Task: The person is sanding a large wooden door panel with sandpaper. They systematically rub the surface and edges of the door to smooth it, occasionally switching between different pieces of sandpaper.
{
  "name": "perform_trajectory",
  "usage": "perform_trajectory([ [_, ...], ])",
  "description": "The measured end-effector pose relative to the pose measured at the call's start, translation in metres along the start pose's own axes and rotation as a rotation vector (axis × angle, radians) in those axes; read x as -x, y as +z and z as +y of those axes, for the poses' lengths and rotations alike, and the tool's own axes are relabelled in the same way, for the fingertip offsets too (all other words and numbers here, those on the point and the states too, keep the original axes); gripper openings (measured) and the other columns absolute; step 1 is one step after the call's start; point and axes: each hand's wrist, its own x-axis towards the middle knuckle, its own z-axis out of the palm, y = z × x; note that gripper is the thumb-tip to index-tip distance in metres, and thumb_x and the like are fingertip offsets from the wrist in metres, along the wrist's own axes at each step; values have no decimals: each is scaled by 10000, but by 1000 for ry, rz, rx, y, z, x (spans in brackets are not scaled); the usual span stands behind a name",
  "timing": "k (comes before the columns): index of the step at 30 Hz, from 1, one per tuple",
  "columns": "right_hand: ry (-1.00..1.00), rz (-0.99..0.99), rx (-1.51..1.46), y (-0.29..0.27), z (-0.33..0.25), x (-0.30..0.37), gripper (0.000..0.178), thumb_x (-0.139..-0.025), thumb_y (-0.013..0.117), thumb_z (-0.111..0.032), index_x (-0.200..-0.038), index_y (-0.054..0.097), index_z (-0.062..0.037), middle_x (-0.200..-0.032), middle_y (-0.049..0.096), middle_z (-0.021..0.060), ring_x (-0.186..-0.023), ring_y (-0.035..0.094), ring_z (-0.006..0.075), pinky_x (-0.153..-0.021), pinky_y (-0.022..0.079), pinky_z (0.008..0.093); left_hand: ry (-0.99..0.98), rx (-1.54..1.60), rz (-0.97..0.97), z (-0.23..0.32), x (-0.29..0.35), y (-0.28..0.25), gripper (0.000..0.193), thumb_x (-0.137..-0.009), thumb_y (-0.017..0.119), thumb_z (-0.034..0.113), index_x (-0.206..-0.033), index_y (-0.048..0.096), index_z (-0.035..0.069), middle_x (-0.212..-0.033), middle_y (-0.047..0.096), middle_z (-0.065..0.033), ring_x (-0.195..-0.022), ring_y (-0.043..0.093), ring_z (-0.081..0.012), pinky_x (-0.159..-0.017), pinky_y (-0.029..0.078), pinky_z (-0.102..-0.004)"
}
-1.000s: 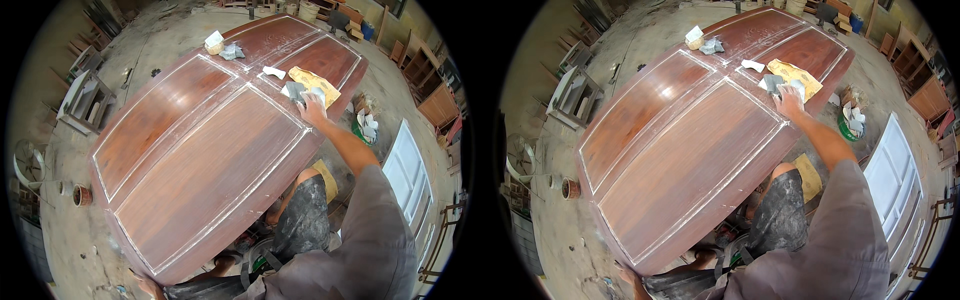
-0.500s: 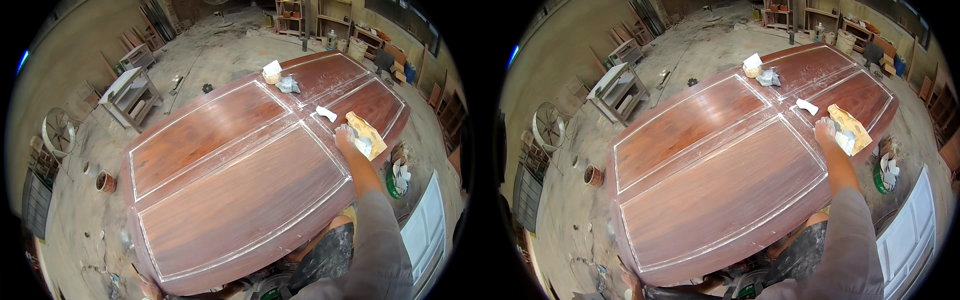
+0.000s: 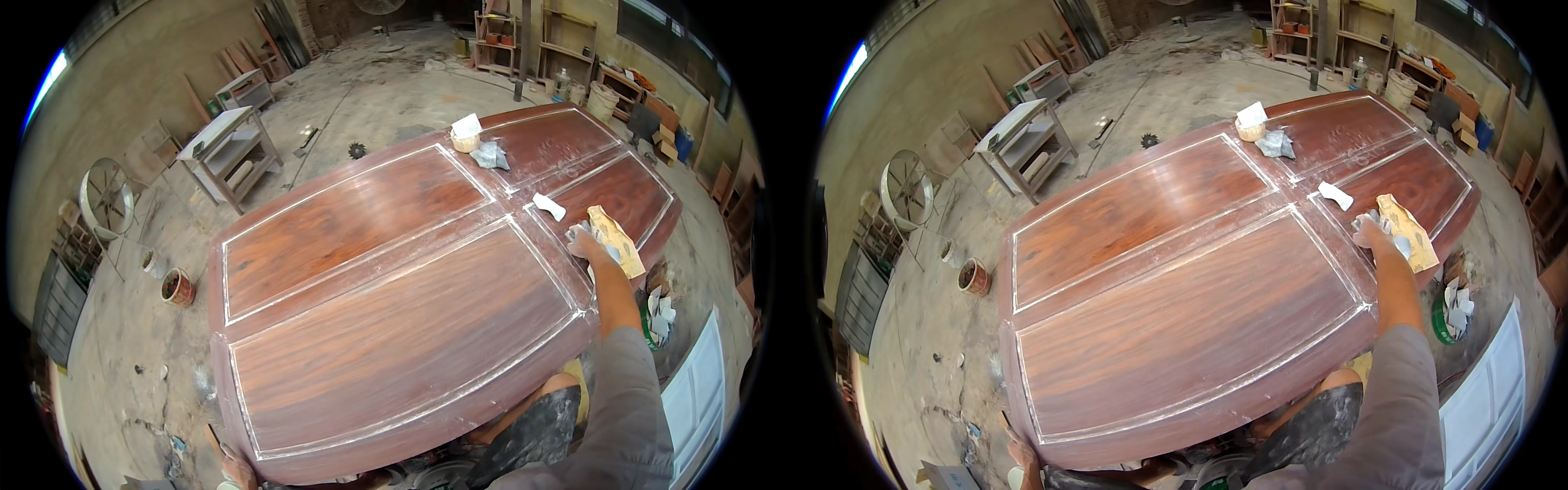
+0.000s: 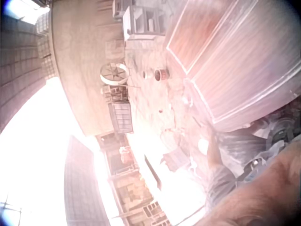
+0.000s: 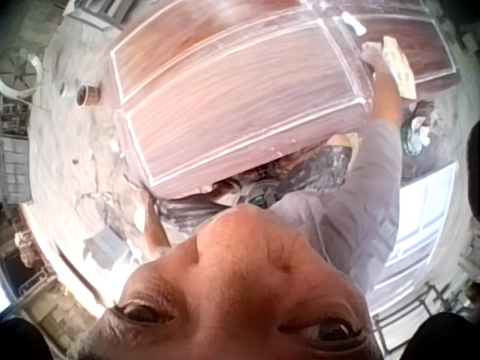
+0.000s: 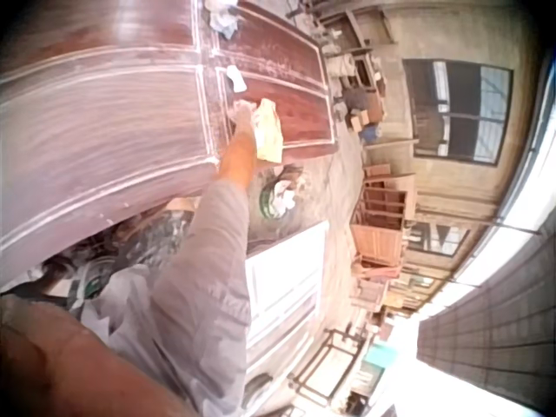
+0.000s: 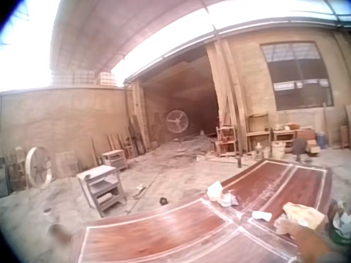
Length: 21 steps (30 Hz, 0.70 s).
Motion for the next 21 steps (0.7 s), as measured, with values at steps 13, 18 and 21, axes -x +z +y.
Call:
perform_trajectory([
  [13, -170, 82, 571, -13, 19, -12, 318, -999, 592, -220, -1308, 588, -147, -1410, 546, 147, -1340, 521, 331, -1088, 442, 494, -1, 34, -55, 43, 23, -4, 915, -1051, 302, 682, -778, 562, -151, -613, 461, -293, -604, 376, -374, -657, 369, -567],
  [18, -226, 145, 569, -14, 16, -6, 276, -943, 634, -182, -1216, 638, -144, -1222, 623, 130, -1229, 594, 309, -1014, 484, 456, 70, 26, 17, 55, 37, -10, 925, -1053, 294, 680, -758, 577, -150, -616, 495, -304, -592, 392, -398, -654, 373, -576],
  [21, -305, 263, 721, -36, 59, -9, 208, -917, 649, -172, -1119, 693, -150, -1210, 630, 114, -1186, 611, 300, -991, 495, 436, 113, 25, 26, 87, 64, 6, 925, -1056, 294, 673, -738, 576, -149, -611, 508, -302, -578, 412, -400, -649, 380, -581],
])
